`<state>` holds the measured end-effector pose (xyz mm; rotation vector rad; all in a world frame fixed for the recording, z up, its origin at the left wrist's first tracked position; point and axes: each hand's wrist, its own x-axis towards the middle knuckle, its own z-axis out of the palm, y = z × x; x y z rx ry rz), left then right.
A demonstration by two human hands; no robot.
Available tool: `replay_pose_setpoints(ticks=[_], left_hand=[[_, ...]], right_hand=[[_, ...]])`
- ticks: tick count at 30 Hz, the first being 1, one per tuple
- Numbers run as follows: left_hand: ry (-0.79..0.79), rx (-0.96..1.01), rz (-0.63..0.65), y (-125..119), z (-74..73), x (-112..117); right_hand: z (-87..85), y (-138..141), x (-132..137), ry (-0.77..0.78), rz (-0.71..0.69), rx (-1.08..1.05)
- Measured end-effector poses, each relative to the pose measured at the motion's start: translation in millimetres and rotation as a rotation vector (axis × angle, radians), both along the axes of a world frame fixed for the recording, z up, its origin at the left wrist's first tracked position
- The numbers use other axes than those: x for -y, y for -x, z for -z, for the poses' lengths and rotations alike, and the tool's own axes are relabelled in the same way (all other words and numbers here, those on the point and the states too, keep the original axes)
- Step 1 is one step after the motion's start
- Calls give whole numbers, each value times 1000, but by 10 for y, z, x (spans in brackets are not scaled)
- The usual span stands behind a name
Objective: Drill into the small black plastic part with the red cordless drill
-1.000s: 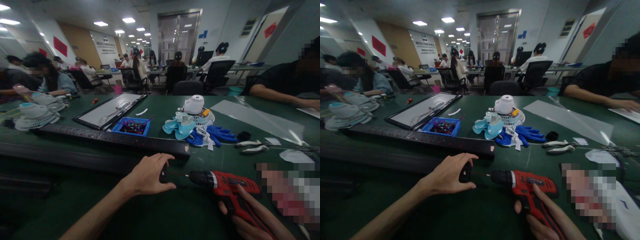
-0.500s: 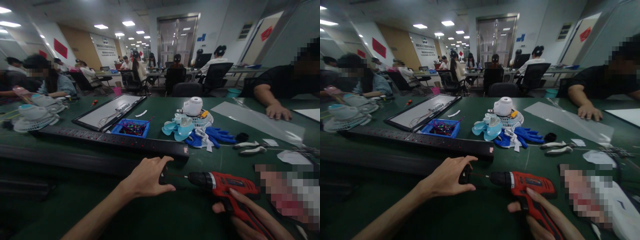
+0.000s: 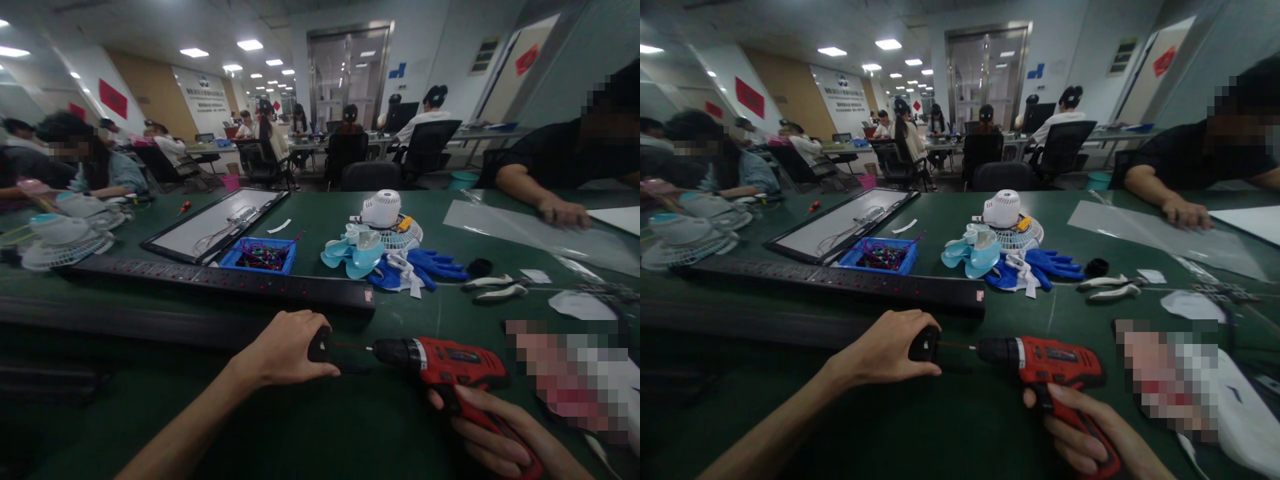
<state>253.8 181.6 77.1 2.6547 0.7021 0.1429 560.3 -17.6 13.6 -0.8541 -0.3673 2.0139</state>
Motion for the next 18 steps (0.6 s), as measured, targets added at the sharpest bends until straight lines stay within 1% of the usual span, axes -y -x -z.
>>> replay_pose_setpoints(ticks=[3, 6, 11, 18], left_hand=[[-7, 7, 23, -2, 10, -2], [-13, 0, 40, -2, 7, -6], [-29, -6, 52, -5, 8, -19], [-33, 11, 63, 6, 27, -26]], right_hand=[[-19, 34, 6, -4, 5, -18], [11, 59, 19, -32, 17, -37], [41, 30, 9, -37, -46, 23], [-19, 16, -14, -72, -86, 36]])
